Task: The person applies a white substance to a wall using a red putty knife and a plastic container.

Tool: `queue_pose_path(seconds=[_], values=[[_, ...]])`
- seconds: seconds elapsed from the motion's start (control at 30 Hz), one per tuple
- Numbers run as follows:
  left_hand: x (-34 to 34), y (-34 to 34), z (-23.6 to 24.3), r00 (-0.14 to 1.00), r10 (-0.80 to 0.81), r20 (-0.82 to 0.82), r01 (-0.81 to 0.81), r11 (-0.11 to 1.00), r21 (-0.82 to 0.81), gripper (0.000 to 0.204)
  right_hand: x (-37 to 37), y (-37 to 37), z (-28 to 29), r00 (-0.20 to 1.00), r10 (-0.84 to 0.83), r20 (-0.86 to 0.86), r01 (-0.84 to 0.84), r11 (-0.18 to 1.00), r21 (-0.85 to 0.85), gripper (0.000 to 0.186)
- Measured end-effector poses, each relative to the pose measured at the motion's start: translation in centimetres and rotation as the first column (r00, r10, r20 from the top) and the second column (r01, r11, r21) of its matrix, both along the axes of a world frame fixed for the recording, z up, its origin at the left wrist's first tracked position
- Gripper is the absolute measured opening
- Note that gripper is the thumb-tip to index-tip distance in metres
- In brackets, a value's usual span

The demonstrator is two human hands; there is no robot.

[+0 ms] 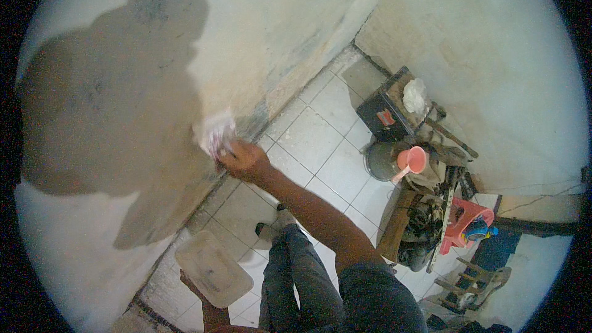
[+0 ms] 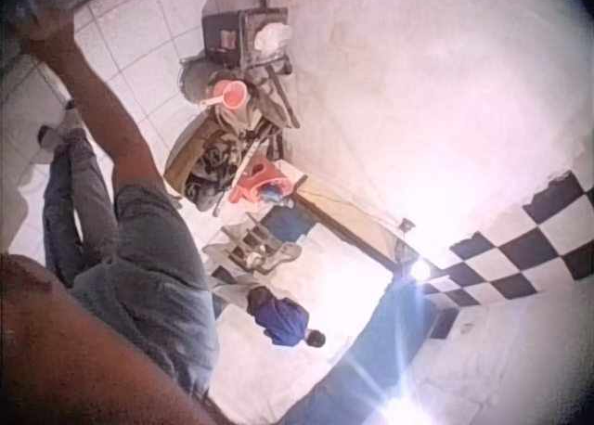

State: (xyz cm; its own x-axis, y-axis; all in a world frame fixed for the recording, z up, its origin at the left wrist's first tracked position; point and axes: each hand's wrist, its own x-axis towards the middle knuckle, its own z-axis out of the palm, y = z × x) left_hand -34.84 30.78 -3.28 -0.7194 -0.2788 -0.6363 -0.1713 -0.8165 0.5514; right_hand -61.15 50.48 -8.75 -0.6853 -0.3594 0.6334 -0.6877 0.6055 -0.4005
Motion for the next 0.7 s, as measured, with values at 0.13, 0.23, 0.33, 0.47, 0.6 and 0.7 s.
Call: queue_pose_path(seconds=[0.13,0.23,0.33,0.47,0.6,0.7], values=[[0.1,-0.8,-0.1,0.991,-0.059,-0.124,0.057,0.998,-0.019,0.060,3.2,3.5,-4.9,0.932,-0.106,0.348,0.099,0.994,0.037,0.017],[0.8,-2.0,-1.0,0.995,-0.045,-0.090,0.048,0.998,0.029,0.060,-2.4,6.6,-3.8,0.797,-0.517,0.313,0.566,0.820,-0.087,0.016],[0.5,-1.9,-1.5,0.988,-0.131,-0.079,0.117,0.980,-0.158,0.057,-10.2,10.5,0.6,0.753,-0.604,0.262,0.658,0.684,-0.315,0.020],[-0.6,0.1,-0.7,0.994,0.057,0.095,-0.052,0.997,-0.048,0.054,-13.2,9.5,0.4,0.798,-0.598,-0.074,0.547,0.771,-0.326,0.018],[0.9,-0.9,-2.5,0.994,-0.101,0.043,0.108,0.975,-0.195,0.059,-2.8,1.5,-5.6,0.951,-0.269,0.152,0.286,0.952,-0.106,0.014],[1.6,-1.7,-4.1,0.993,-0.103,-0.065,0.095,0.989,-0.109,0.062,0.4,1.9,-7.9,0.926,-0.220,0.307,0.277,0.948,-0.157,0.010]])
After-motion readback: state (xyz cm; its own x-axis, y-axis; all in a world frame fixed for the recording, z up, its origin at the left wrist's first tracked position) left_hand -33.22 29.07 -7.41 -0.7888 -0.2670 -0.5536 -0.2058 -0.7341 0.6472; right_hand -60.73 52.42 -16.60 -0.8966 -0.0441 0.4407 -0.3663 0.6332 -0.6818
